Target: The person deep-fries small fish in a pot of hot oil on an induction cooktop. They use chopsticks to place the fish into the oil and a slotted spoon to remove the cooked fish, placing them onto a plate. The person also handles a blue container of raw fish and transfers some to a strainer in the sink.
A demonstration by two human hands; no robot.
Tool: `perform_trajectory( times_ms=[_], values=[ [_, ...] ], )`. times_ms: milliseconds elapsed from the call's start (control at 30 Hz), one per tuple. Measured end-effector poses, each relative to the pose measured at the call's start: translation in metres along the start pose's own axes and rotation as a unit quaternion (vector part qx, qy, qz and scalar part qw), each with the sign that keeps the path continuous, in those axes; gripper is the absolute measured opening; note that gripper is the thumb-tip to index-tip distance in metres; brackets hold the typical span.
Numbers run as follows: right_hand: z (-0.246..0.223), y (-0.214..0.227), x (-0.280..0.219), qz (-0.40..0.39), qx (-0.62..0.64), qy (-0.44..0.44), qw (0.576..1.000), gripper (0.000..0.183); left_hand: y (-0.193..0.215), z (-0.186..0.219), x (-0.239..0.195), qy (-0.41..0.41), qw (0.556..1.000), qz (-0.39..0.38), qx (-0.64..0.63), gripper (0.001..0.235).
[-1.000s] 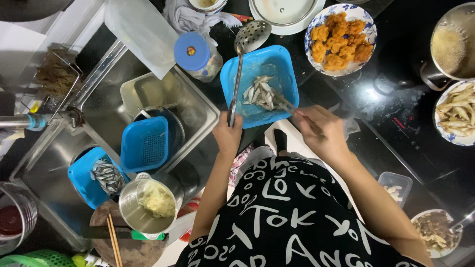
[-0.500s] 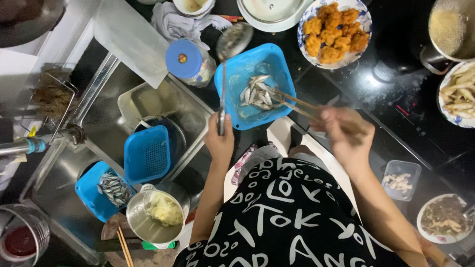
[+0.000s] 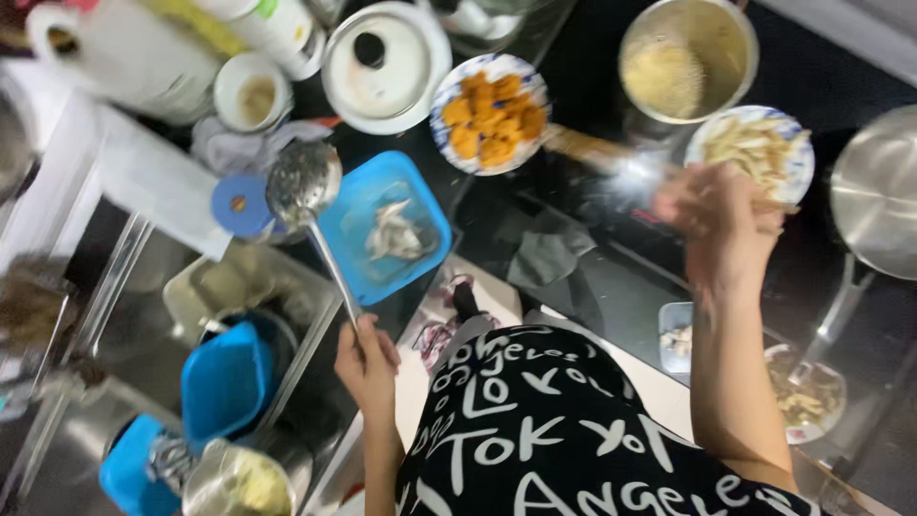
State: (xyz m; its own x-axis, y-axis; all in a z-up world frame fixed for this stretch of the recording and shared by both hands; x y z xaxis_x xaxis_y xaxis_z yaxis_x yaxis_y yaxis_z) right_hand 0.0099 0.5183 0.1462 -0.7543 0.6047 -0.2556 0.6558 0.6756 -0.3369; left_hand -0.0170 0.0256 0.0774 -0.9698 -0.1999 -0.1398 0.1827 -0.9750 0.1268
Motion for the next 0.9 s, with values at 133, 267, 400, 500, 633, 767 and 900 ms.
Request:
perform_trajectory(
  times_ms=[133,267,400,500,633,767,900],
  values=[
    [-0.064,0.049,0.041,0.065,-0.153,0.17,0.971,0.018,-0.045,0.019,-0.015,0.024,0.997,-0.057,0.051,0.025],
    [-0.082,0.052,0.086,0.063,-0.355,0.222,0.906,0.013,-0.092,0.025,-0.029,0.052,0.976,-0.144,0.157,0.023],
    [-0.057,0.052,0.136,0.055,-0.419,0.128,0.897,0.014,-0.14,0.022,-0.041,0.065,0.946,-0.226,0.225,0.028],
    [-0.049,0.042,0.155,0.046,-0.46,0.177,0.869,0.012,-0.164,0.018,-0.045,0.072,0.926,-0.257,0.266,0.026],
    [-0.045,0.029,0.167,0.057,-0.476,0.244,0.843,0.011,-0.183,0.015,-0.04,0.076,0.917,-0.293,0.26,0.03],
    [-0.031,0.019,0.17,0.007,-0.4,0.171,0.9,0.014,-0.193,0.027,-0.02,0.021,0.908,-0.325,0.265,0.032],
    [-0.038,0.024,0.167,0.043,-0.419,0.137,0.897,0.016,-0.198,0.022,-0.008,0.096,0.893,-0.344,0.275,0.033]
  ],
)
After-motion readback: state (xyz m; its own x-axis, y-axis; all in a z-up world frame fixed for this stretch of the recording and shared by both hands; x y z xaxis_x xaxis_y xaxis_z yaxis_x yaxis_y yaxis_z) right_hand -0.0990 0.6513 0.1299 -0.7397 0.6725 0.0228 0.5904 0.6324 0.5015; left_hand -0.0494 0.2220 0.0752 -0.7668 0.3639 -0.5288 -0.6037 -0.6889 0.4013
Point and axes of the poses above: each hand's wrist, its own x-axis towards the middle knuckle, its own y-axis out of the back of the hand, z = x × y, the point moved 9 cm from there along x, towards the middle knuckle, and after that the axes turned 7 degrees about -y, right-handed, at the moved point
